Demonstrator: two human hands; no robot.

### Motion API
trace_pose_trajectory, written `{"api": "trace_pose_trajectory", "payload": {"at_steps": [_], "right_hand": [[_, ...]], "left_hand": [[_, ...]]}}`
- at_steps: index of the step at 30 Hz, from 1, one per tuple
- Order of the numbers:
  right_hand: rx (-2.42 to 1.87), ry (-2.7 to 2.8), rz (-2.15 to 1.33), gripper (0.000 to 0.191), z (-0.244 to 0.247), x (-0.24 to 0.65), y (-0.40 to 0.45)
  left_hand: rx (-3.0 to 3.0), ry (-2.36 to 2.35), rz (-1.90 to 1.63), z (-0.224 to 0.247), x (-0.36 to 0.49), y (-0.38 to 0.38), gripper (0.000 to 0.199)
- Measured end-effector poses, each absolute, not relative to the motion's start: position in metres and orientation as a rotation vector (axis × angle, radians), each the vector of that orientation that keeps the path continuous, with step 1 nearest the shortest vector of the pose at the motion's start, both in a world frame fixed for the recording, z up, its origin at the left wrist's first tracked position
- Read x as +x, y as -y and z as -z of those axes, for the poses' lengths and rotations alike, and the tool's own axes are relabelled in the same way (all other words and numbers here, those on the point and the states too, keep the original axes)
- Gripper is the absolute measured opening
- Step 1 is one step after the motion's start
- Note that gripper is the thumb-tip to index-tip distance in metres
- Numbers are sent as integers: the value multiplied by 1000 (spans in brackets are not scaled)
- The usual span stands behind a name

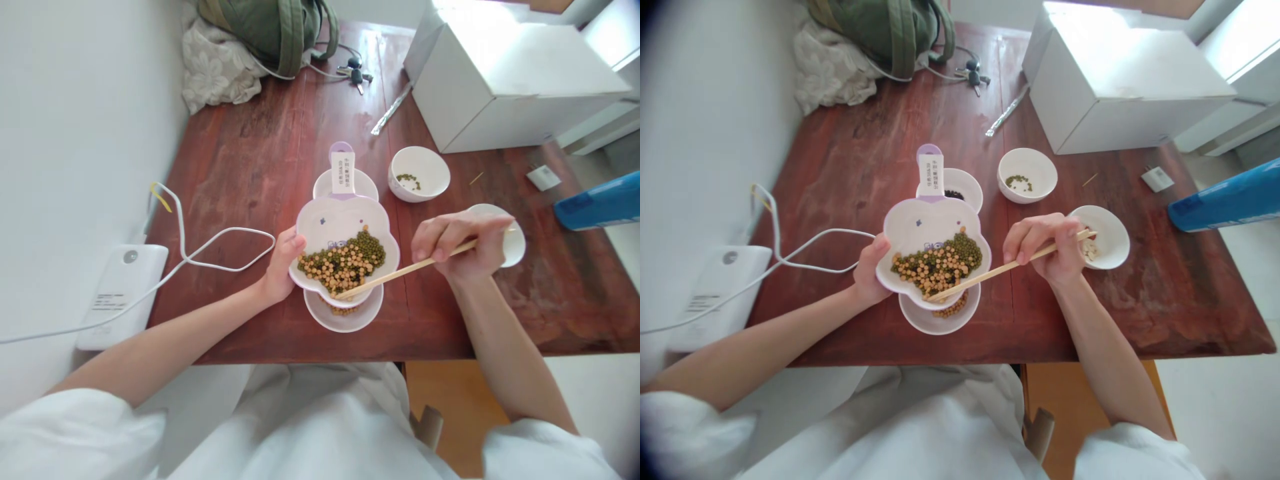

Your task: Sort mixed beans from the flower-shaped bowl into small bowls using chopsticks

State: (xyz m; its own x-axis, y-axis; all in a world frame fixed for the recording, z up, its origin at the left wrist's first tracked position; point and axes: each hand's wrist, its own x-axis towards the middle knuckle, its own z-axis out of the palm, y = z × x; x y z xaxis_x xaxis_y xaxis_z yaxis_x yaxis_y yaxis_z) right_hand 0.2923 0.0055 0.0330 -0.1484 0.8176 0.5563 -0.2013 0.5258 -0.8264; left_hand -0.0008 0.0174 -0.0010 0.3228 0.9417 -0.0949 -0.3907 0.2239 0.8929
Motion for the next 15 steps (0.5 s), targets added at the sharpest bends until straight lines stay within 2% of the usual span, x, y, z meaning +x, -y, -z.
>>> {"api": "trace_pose_trajectory", "payload": {"at_steps": [7,11,15], "right_hand": [[-614,1430,-948,86,-28,297,-8],[-616,1424,-915,82,-27,298,-9],[-628,1465,-969,68,-27,299,-7]], "left_hand": [[833,-760,-1027,-7,3,-16,42],[831,-779,-1045,-9,5,-16,42],[846,-784,-1049,-7,4,-16,41]]}}
